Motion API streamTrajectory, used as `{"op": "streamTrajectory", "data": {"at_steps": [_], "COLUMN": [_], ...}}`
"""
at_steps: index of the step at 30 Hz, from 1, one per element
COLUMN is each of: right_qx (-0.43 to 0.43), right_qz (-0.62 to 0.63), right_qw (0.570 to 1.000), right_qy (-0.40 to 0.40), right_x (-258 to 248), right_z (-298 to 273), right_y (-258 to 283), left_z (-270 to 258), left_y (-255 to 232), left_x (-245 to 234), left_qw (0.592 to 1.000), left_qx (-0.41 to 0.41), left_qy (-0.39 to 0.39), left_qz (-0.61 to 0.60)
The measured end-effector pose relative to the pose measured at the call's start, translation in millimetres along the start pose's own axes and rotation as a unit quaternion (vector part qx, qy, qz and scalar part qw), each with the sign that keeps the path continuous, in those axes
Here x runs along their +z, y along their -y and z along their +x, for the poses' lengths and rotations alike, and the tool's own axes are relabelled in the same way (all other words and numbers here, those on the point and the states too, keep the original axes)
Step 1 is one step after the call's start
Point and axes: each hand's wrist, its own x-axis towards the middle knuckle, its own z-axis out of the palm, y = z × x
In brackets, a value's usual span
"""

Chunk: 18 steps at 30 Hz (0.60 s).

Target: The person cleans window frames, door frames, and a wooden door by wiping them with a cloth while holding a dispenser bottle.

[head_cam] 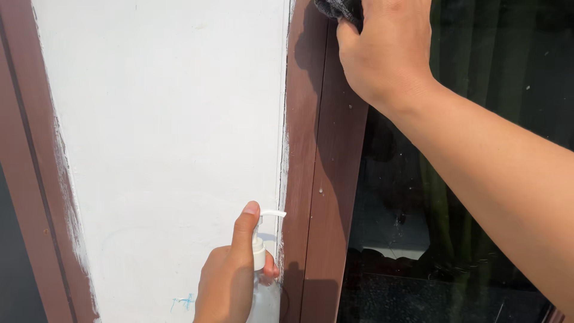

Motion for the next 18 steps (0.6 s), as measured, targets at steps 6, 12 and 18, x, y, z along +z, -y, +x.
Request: {"op": "streamTrajectory", "data": {"at_steps": [6,12,18], "right_qx": [-0.117,-0.109,-0.096], "right_qz": [-0.093,-0.007,0.031], "right_qw": [0.988,0.977,0.966], "right_qy": [0.025,0.18,0.239], "right_x": [32.8,22.1,5.8], "right_z": [-58.7,-185.3,-174.4], "right_y": [8.7,35.6,29.7], "left_z": [23.0,41.5,40.8], "left_y": [-3.4,6.2,10.8], "left_x": [0.1,5.4,0.7], "left_qw": [1.0,0.998,0.999], "left_qx": [-0.004,0.013,0.01], "left_qy": [0.018,0.032,0.033], "left_qz": [-0.007,-0.047,-0.026]}}
